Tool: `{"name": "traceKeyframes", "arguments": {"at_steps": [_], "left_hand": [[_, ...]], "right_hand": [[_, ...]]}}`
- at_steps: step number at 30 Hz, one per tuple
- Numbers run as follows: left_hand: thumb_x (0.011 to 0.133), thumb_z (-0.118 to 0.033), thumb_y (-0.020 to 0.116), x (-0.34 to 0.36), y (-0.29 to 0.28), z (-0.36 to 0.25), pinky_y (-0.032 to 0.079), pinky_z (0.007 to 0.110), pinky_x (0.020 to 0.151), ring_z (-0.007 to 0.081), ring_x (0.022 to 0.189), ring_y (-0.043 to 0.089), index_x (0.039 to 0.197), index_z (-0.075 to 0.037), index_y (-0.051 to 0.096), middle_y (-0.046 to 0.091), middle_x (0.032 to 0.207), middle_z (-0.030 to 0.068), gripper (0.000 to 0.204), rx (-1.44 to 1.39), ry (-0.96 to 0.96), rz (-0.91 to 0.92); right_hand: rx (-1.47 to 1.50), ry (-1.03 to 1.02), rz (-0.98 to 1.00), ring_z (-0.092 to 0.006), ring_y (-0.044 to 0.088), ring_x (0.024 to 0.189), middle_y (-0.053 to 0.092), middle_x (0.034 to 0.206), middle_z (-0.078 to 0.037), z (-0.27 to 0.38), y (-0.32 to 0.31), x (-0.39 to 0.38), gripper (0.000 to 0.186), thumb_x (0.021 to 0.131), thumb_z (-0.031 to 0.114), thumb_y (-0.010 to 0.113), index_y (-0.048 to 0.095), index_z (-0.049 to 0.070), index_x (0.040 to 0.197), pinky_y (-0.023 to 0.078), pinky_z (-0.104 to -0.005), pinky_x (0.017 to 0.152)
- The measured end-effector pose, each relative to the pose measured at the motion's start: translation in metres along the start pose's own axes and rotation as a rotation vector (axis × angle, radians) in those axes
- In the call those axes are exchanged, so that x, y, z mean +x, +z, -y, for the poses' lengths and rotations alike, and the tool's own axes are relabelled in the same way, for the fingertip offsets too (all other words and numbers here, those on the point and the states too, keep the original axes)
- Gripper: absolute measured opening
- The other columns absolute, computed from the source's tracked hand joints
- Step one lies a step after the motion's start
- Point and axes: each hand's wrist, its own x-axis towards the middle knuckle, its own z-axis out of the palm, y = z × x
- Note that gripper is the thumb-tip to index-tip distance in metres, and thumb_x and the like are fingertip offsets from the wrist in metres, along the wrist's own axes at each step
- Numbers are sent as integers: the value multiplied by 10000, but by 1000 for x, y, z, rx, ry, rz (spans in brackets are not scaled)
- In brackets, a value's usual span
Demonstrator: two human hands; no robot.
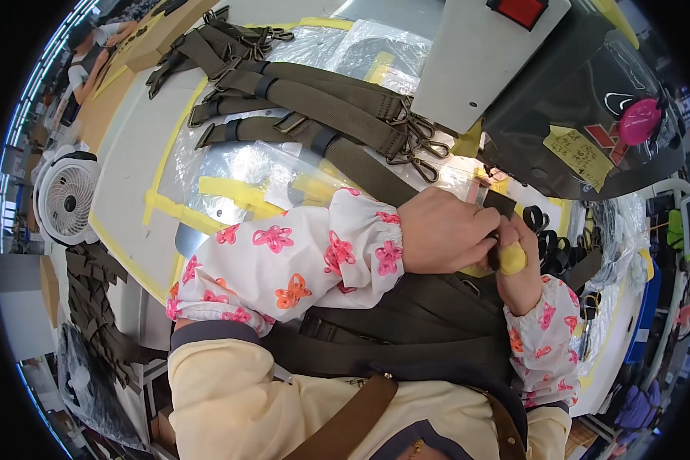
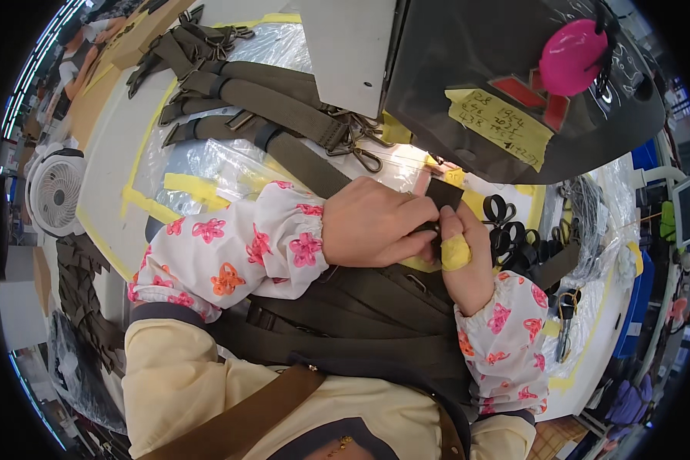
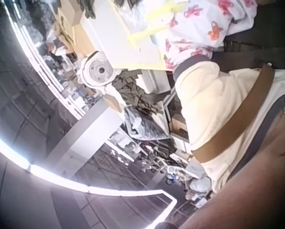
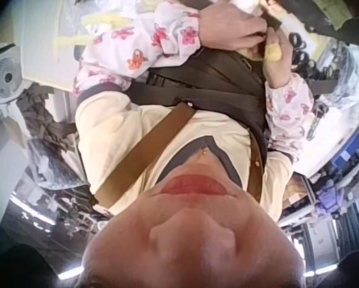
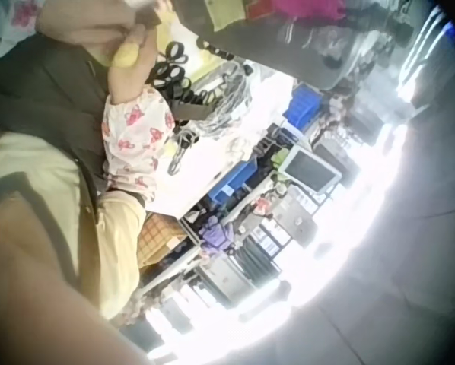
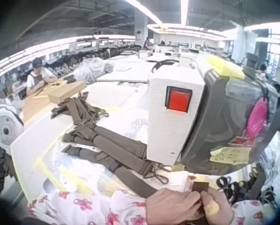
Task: Sewing plastic buckles and loops onto green nylon straps using an industrial sewing machine.
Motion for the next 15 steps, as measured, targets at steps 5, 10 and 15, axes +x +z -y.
{"name": "traceKeyframes", "arguments": {"at_steps": [5, 10, 15], "left_hand": [[785, -239, 645, 10, -17, 7, 433, 296, 492, 217, 544, 586, 941, -38, 518, 572, 632, 87, 284, -388, -396, 63], [825, -143, 572, 7, -6, 15, 442, 341, 512, 304, 573, 580, 914, -5, 547, 576, 651, 146, 166, -584, -363, 4], [817, -116, 573, 8, -7, 11, 444, 344, 515, 324, 582, 570, 868, -14, 570, 563, 645, 153, 114, -578, -402, 50]], "right_hand": [[63, 56, -122, -45, 443, 515, 498, 703, 12, -5, 1, -3, 317, 931, 316, 416, 518, 34, 830, 346, -182, 471], [-163, -188, 10, -74, 496, 540, 483, 667, -18, 7, 11, 3, 394, 924, 355, 440, 540, -23, 883, 363, -207, 461], [59, 61, -32, -83, 474, 454, 460, 593, -24, 4, 7, 1, 366, 936, 323, 438, 512, -11, 805, 350, -230, 409]]}}
